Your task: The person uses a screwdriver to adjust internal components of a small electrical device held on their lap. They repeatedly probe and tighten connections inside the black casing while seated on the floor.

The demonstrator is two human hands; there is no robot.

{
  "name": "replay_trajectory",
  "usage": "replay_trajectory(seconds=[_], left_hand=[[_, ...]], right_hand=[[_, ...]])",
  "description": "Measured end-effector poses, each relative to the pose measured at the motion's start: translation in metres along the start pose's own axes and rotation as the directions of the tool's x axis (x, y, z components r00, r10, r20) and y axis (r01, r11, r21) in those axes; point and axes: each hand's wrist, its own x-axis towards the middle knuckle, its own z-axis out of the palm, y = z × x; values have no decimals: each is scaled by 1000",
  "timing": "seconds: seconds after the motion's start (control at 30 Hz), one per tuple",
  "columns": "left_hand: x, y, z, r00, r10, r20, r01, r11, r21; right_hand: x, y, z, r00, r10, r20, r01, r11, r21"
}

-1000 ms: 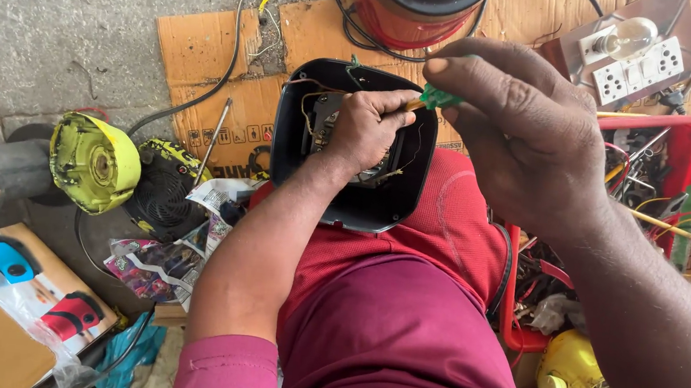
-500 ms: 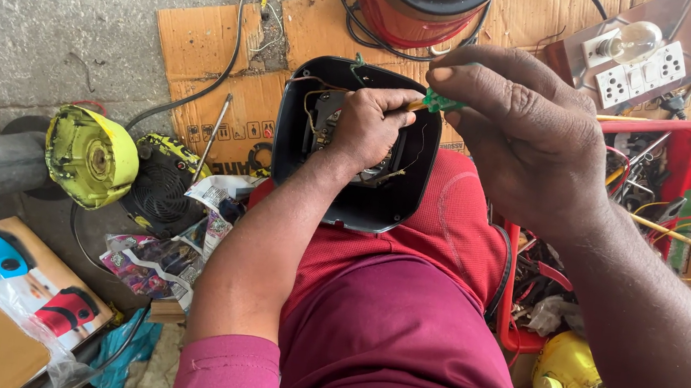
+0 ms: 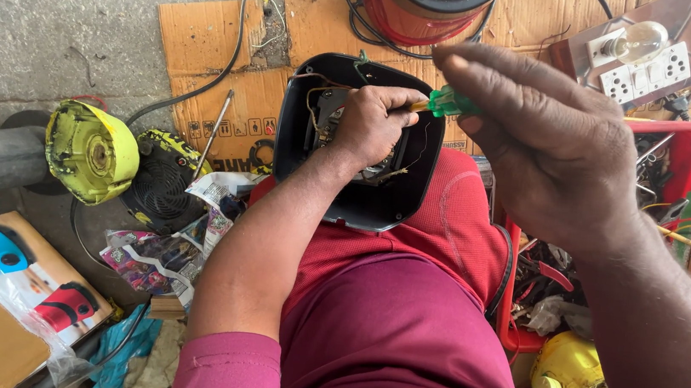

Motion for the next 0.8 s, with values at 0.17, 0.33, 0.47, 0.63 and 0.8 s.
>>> replay_trajectory(seconds=[0.17,0.33,0.47,0.63,0.8], left_hand=[[-3,3,-1,999,-4,-33,6,998,59],[-6,2,1,987,128,-93,-123,991,61],[-2,-6,10,975,186,-123,-166,974,153],[-1,-6,17,963,208,-173,-174,966,191],[-6,12,4,970,158,-182,-154,987,40]], right_hand=[[1,-2,13,995,-42,-87,35,996,-81],[6,-5,12,987,-162,-14,159,978,-135],[5,0,6,988,-150,-28,146,983,-108],[0,3,30,943,-86,-321,-67,897,-437],[4,-6,30,944,-57,-326,-35,963,-268]])
